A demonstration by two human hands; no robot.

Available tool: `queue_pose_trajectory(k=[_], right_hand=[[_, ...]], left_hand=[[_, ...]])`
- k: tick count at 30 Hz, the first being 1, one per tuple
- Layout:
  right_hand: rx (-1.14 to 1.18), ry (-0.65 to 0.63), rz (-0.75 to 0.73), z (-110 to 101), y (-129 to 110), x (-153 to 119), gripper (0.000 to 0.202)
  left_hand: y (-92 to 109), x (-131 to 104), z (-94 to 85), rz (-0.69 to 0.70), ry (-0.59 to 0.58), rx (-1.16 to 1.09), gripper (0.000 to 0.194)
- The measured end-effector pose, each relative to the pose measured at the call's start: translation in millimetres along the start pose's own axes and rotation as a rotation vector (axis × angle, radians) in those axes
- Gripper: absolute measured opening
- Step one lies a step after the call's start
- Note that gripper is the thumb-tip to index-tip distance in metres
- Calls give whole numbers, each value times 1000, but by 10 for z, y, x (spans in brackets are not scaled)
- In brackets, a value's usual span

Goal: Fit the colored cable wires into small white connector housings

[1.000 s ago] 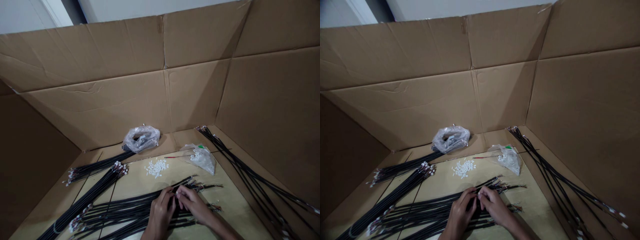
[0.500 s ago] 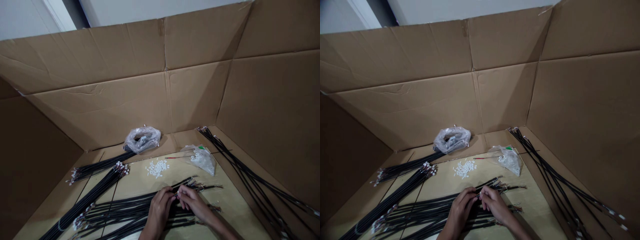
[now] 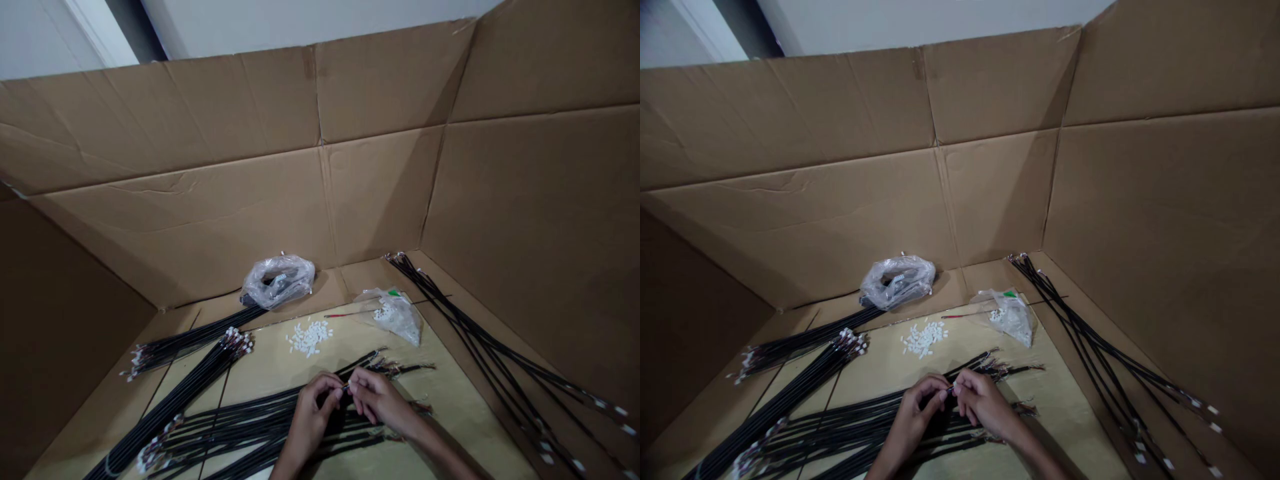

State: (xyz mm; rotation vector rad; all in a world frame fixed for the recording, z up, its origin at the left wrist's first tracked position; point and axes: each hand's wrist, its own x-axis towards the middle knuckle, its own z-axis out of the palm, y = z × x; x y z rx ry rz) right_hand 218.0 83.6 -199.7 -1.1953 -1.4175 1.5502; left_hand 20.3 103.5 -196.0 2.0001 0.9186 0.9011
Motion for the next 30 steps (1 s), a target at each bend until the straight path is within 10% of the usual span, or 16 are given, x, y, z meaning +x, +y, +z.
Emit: queue_pose_trajectory(k=[30], right_hand=[[-431, -67, -76, 53, -305, -250, 22]], left_hand=[[354, 13, -180, -13, -210, 13, 20]])
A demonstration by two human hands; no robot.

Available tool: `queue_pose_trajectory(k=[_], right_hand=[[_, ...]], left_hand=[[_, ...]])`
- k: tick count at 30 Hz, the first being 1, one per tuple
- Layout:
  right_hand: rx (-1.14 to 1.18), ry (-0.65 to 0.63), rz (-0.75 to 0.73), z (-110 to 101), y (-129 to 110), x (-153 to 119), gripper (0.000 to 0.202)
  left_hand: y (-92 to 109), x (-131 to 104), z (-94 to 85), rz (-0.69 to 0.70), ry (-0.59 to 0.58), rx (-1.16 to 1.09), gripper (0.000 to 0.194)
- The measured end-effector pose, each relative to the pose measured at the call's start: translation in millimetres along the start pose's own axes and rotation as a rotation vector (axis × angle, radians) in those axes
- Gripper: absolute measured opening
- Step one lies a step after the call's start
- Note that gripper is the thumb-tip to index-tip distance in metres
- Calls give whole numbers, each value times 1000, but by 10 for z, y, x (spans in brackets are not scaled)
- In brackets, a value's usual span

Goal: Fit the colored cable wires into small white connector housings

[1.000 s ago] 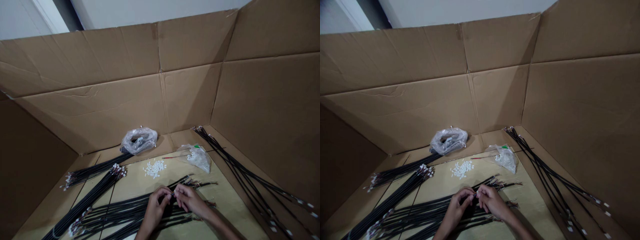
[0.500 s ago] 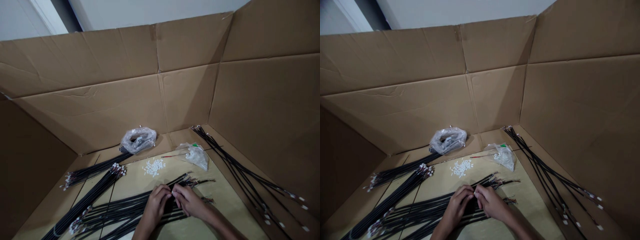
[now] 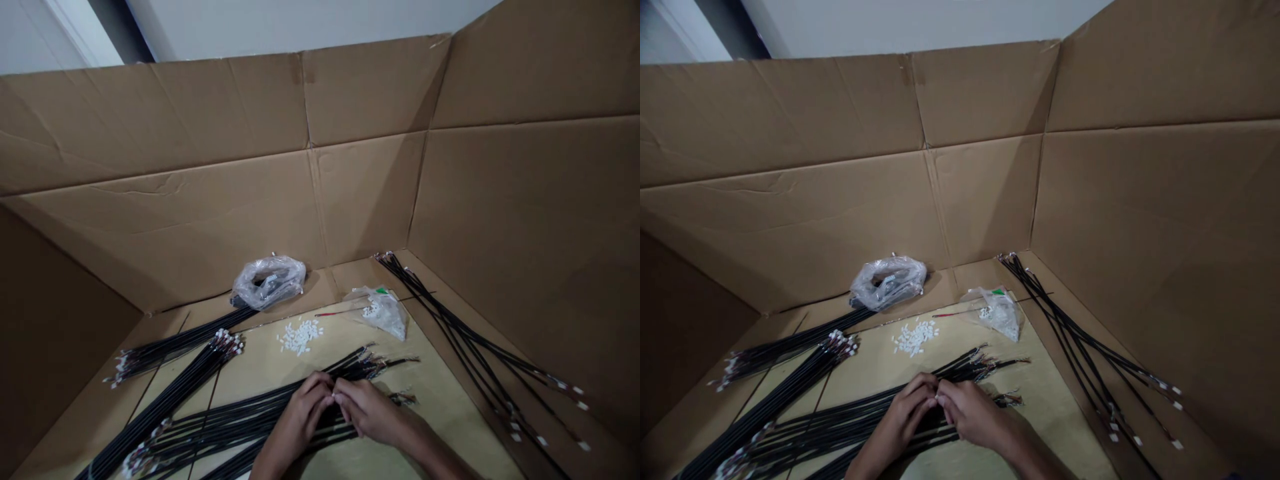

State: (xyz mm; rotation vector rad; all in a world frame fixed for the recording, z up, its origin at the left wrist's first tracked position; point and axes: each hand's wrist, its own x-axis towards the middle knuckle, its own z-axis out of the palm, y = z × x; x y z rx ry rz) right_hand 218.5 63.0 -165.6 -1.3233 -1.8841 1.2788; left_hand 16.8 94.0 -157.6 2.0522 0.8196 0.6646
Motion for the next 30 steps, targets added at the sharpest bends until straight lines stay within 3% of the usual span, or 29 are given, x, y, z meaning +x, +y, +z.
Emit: queue_pose_trajectory(k=[4, 13, 24, 30], right_hand=[[-3, 23, -3, 16, 8, 26, 23], [-41, 130, -107, 31, -126, 13, 22], [166, 198, -83, 185, 77, 207, 23], [176, 221, -110, 273, 54, 267, 23]], left_hand=[[14, 5, -23, -3, 22, -28, 21], [-89, -85, 132, -87, 86, -65, 24], [7, -98, -13, -110, 75, -58, 26], [-63, -113, 0, -97, 72, -65, 25]])
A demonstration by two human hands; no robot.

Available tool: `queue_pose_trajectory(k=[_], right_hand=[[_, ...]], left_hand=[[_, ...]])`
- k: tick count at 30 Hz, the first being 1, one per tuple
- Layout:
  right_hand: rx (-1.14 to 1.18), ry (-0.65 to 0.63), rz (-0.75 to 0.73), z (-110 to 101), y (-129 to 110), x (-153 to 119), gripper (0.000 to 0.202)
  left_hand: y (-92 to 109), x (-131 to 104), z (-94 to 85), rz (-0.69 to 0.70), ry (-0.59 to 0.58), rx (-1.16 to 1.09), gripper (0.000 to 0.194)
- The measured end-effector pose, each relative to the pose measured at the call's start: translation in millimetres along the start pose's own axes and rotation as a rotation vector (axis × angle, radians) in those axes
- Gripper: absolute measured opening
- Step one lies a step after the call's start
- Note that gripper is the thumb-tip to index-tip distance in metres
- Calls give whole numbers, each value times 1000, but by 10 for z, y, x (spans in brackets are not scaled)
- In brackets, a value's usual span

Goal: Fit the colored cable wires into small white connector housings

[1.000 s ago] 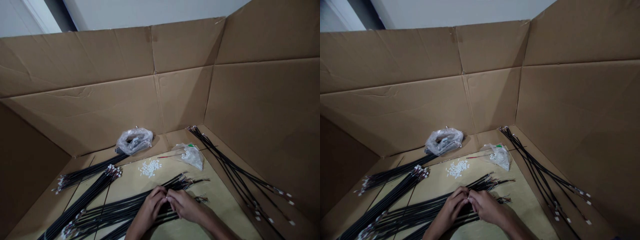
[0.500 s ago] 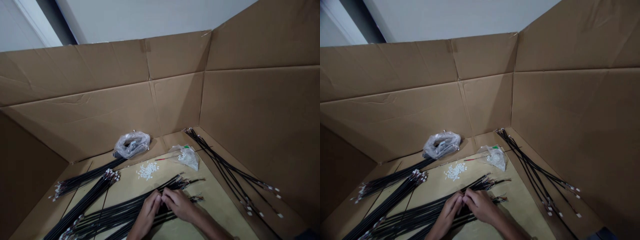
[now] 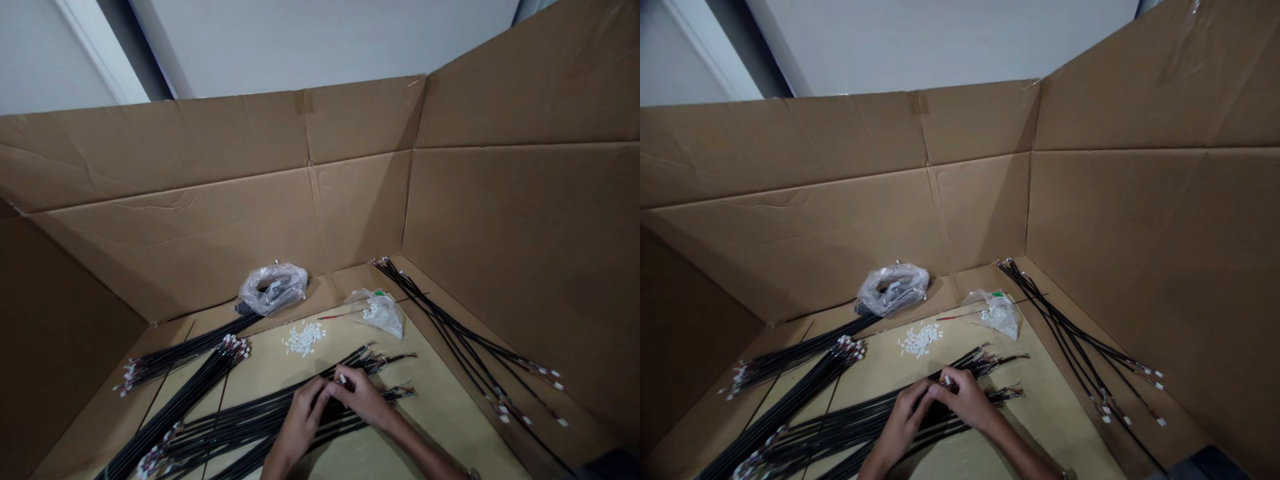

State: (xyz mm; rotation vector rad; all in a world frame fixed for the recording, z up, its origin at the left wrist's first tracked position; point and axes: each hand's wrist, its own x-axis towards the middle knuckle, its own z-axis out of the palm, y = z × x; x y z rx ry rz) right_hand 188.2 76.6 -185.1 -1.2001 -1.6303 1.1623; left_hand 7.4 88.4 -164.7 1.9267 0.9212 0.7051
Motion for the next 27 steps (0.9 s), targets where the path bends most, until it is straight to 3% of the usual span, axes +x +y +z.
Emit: queue_pose_trajectory(k=[8, 13, 18, 27], right_hand=[[30, -3, 6, -42, 23, 50, 26], [89, -22, 40, 42, 99, 79, 25], [124, -23, 25, 112, 129, 93, 27], [83, 38, 30, 30, 51, 79, 29]], left_hand=[[25, -2, 24, 21, 15, -38, 27], [74, 10, 21, 31, 11, -63, 29], [-5, -6, 49, 12, 44, -77, 28], [-14, 20, 95, 23, 59, -110, 29]])
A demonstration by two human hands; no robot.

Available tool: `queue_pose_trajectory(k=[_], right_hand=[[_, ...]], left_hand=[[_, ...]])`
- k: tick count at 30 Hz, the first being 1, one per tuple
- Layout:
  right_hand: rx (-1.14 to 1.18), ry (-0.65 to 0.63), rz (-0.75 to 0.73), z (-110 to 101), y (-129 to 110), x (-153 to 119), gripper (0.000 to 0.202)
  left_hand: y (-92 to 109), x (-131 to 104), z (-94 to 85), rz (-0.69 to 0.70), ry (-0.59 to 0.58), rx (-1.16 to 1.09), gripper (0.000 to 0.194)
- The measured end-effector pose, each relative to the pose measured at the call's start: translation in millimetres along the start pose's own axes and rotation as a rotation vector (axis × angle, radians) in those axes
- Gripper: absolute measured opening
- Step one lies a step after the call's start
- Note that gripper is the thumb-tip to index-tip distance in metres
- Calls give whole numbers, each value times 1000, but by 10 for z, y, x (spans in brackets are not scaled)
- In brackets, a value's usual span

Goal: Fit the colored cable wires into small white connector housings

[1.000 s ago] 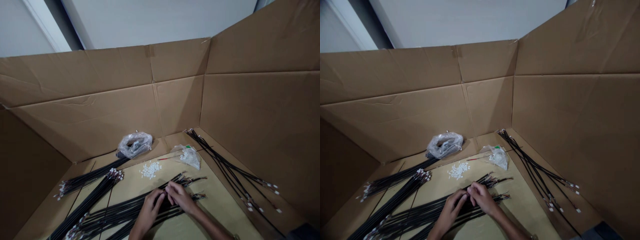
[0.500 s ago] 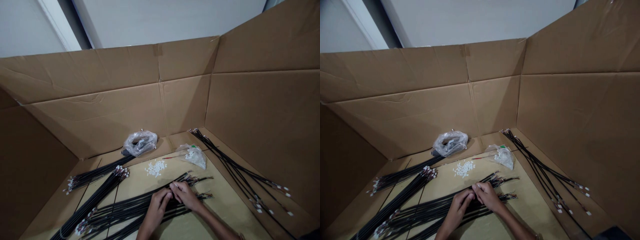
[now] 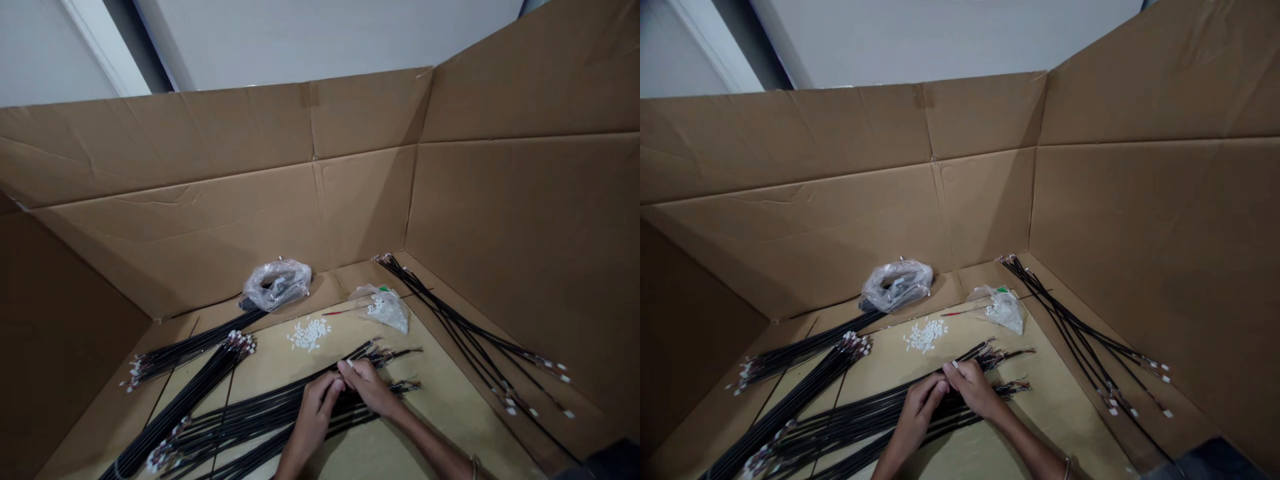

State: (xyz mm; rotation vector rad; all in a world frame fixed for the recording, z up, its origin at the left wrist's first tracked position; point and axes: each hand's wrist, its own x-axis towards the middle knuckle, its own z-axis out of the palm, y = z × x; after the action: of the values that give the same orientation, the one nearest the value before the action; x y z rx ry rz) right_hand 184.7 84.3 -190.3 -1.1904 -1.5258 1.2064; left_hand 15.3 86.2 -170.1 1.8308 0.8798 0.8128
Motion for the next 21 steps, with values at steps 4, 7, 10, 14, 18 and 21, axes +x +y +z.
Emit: queue_pose_trajectory(k=[4, 7, 10, 14, 18, 21], right_hand=[[-19, -7, -1, 19, -48, -4, 28], [-32, -25, -43, -2, -148, -42, 28], [-31, -48, -113, -26, -286, -92, 29], [18, -87, -164, -29, -410, -115, 41], [76, -94, -144, -62, -417, -89, 54], [120, -107, -110, -73, -400, -78, 60]], left_hand=[[16, -3, 9, 7, -7, -23, 30], [10, -19, 24, 2, -3, -32, 29], [21, -18, 39, -1, -3, -36, 30], [62, -5, 47, 1, -15, -33, 30], [70, -14, 59, -6, -15, -17, 28], [56, -25, 71, -5, -11, -5, 27]])
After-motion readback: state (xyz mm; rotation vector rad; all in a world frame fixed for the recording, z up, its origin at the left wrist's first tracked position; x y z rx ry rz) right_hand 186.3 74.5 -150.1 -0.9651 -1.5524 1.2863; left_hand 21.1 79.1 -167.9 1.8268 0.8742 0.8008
